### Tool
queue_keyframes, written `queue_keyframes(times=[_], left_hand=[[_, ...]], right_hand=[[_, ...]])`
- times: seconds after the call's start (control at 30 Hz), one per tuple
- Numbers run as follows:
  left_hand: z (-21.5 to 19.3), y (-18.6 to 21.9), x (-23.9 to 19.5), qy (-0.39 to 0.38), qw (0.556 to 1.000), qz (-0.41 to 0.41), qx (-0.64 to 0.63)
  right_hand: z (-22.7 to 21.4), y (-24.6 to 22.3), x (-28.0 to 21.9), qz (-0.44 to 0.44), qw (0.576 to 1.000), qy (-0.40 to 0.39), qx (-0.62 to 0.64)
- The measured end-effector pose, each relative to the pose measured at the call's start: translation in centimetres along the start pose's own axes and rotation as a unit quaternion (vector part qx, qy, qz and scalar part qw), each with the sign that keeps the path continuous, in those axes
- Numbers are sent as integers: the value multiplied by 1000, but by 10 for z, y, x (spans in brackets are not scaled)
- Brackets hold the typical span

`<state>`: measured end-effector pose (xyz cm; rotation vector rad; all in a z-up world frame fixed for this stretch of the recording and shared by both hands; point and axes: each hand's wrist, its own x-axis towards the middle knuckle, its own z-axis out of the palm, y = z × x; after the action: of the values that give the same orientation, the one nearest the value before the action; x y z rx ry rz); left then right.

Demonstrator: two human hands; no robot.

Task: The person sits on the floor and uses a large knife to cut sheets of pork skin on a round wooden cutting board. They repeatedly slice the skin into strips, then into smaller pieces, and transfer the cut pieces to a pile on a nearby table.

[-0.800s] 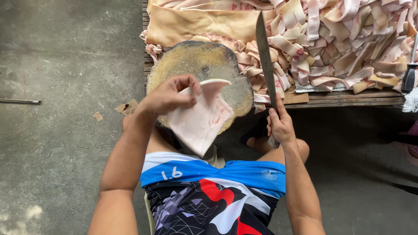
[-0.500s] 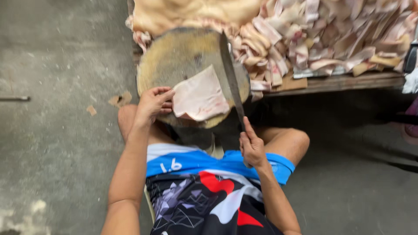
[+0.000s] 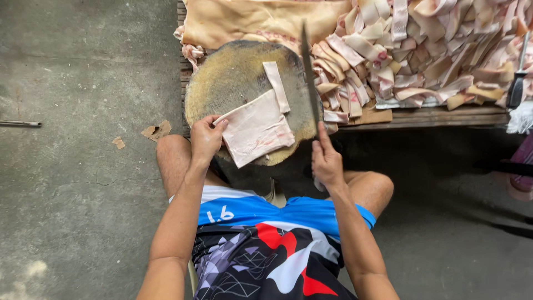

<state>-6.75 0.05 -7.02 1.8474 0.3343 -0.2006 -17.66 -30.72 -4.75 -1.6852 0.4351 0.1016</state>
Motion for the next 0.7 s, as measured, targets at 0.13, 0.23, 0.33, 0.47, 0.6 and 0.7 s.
queue_keyframes(times=[0.13, 0.23, 0.33, 0.47, 0.6, 0.7], left_hand=[[-3, 2, 1, -14, 999, -8, -48], [-5, -1, 0, -36, 996, -28, -72], [-8, -6, 5, -42, 994, -26, -95], [-7, -17, 6, -44, 991, -14, -128], [-6, -18, 12, -49, 992, -17, -111], [-10, -29, 6, -46, 993, -17, -107]], right_hand=[[-12, -13, -24, -59, 989, 29, -130], [5, 1, -49, -272, 944, 15, -189], [41, 23, -53, -274, 932, -7, -238], [55, 22, -45, -195, 950, -21, -244], [21, -28, -54, -82, 993, -75, -39], [-12, -55, -85, -194, 969, -91, 125]])
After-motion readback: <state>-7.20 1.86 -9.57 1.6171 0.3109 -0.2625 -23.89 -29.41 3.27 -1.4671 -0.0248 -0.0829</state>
